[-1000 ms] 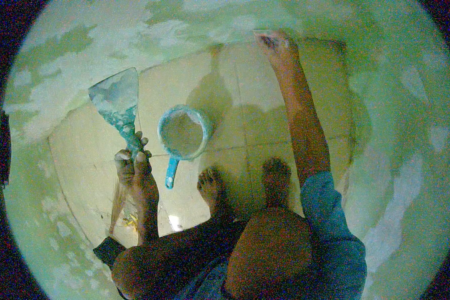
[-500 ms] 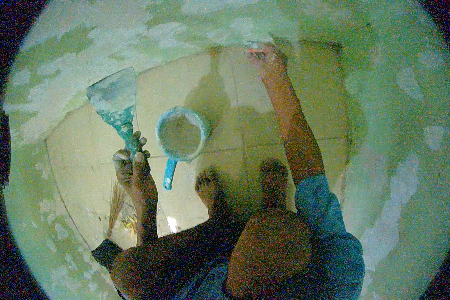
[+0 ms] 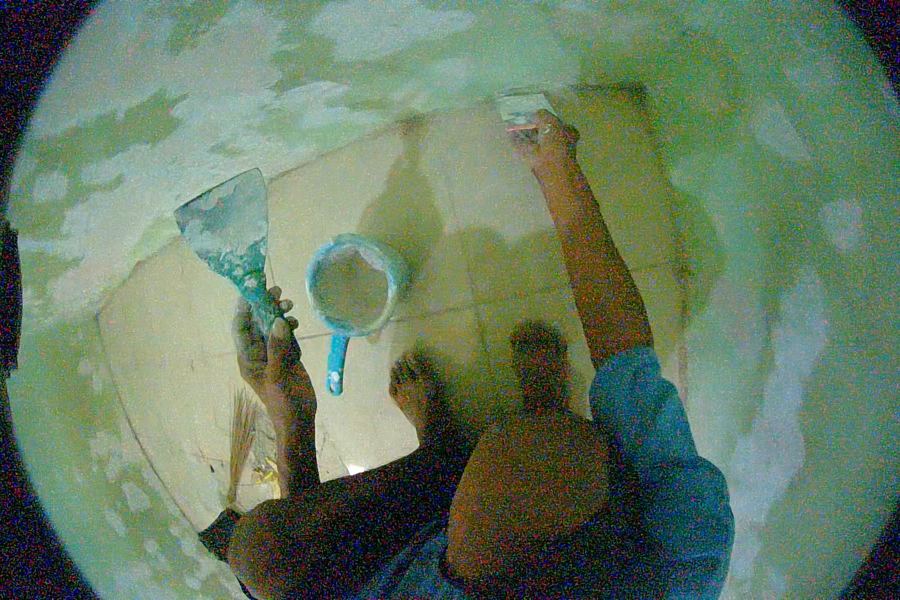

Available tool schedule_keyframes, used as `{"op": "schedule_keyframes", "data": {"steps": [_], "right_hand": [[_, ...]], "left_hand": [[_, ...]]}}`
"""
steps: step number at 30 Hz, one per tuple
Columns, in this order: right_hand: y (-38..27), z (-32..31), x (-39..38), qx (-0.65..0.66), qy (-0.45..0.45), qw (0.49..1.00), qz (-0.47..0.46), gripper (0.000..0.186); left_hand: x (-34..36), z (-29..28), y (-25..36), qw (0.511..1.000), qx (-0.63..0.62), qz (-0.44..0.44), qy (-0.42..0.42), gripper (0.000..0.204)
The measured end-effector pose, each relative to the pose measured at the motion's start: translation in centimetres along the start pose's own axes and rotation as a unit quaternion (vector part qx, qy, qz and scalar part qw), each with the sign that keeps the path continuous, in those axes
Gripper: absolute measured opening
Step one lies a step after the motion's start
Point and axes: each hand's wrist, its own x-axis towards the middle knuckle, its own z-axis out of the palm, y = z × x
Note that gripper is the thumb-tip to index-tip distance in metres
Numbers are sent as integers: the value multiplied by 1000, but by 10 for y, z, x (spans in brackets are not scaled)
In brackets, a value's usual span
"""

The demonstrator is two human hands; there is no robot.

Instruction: The person applies white putty to the wall using a spatula and a plastic scraper, dipping the tools into a small bucket and smoothing the material over damaged sections of the wall while squatting on the floor.

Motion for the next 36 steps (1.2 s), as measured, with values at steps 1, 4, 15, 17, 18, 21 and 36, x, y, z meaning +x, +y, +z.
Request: {"op": "schedule_keyframes", "data": {"steps": [1, 4, 15, 17, 18, 21, 36], "right_hand": [[5, -9, 11, -63, -29, 997, -34, 18], [-13, -22, 46, -266, -88, 950, -140, 16], [-99, -53, 55, -15, -151, 987, -44, 19], [-55, -56, 46, -75, -96, 990, -65, 20], [-41, -47, 43, -104, -69, 989, -82, 20], [-30, -12, 50, -106, 25, 993, -53, 17], [-169, 120, -58, -536, -179, 749, -346, 14]], "left_hand": [[-2, -1, 0, 1000, 5, 6, -2, 47], [6, 5, 8, 1000, 4, -4, -16, 45], [10, 11, 3, 999, 12, -20, -23, 49], [8, 11, 4, 1000, -2, -5, -13, 46], [9, 12, 6, 1000, -14, 8, -11, 44], [4, 15, 16, 1000, 8, 4, -19, 44], [6, 7, 21, 999, 14, -42, -5, 39]]}}
